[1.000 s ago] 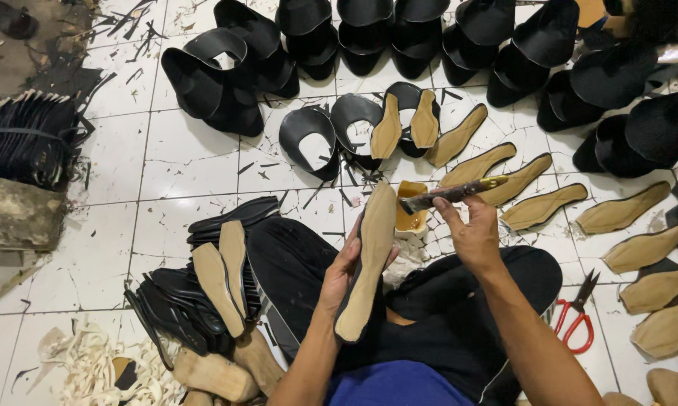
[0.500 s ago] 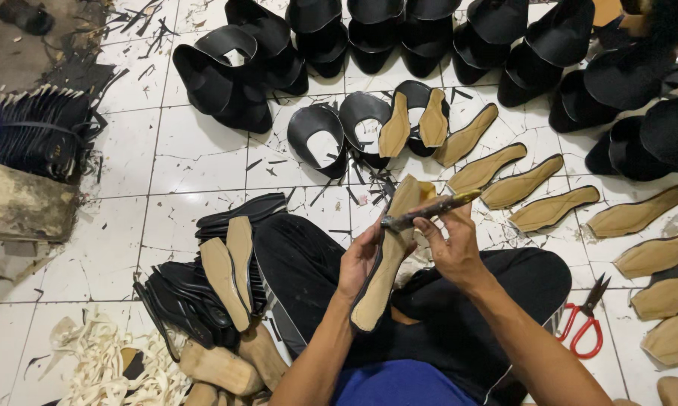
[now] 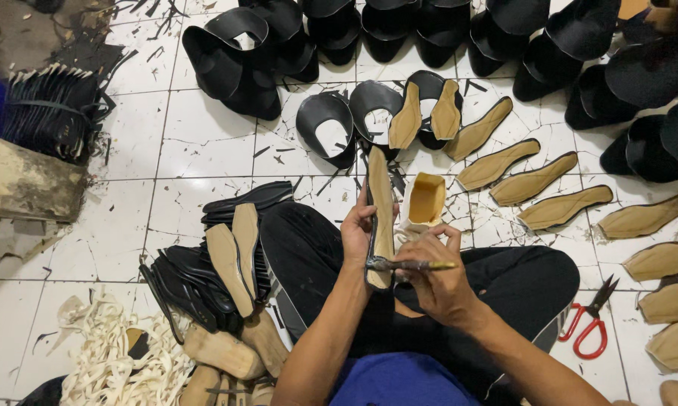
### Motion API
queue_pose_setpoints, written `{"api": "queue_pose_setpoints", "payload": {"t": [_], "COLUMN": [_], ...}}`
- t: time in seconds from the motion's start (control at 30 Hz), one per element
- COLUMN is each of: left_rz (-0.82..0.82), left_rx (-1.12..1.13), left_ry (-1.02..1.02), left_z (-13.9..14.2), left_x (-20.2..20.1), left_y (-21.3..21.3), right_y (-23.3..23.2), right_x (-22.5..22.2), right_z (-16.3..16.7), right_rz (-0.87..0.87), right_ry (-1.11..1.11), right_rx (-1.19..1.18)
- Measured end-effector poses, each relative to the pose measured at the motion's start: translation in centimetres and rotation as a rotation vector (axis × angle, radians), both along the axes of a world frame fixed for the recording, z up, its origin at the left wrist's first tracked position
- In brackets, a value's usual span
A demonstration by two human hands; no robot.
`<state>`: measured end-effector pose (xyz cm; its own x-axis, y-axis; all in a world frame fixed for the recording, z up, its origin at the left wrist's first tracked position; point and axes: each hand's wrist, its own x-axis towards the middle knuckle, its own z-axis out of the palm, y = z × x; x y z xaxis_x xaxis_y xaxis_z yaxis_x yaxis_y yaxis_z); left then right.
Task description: The person sits on the workshop floor and uses a brush to spread glue from a container onto the underside of shoe insoles one at a time. Each glued insole is placed onto a black shoe upper laid out on the floor, and finished pairs are set aside with the growing group of completed shoes.
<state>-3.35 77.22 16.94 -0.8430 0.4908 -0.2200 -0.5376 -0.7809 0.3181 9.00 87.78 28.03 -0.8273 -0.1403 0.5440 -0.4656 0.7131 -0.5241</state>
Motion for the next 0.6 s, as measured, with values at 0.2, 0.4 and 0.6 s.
{"api": "queue_pose_setpoints", "payload": {"t": [0.2,0.4,0.6], "left_rz": [0.072,0.050,0.096], "left_rx": [-0.170,-0.126,0.112], "left_ry": [-0.157,-0.111,-0.245], "left_z": [-1.6,-2.1,-3.2], "left_x": [-1.2,-2.2,-3.3], "left_y": [0.1,0.4,0.0], "right_y": [0.1,0.2,-0.3], "right_x": [0.2,-0.4,0.0], "right_z": [1.8,1.2,0.4], "right_rz": [0.229,0.118,-0.148], "right_ry": [0.069,0.095,0.117], "right_rx": [0.198,0.145,-0.069]}}
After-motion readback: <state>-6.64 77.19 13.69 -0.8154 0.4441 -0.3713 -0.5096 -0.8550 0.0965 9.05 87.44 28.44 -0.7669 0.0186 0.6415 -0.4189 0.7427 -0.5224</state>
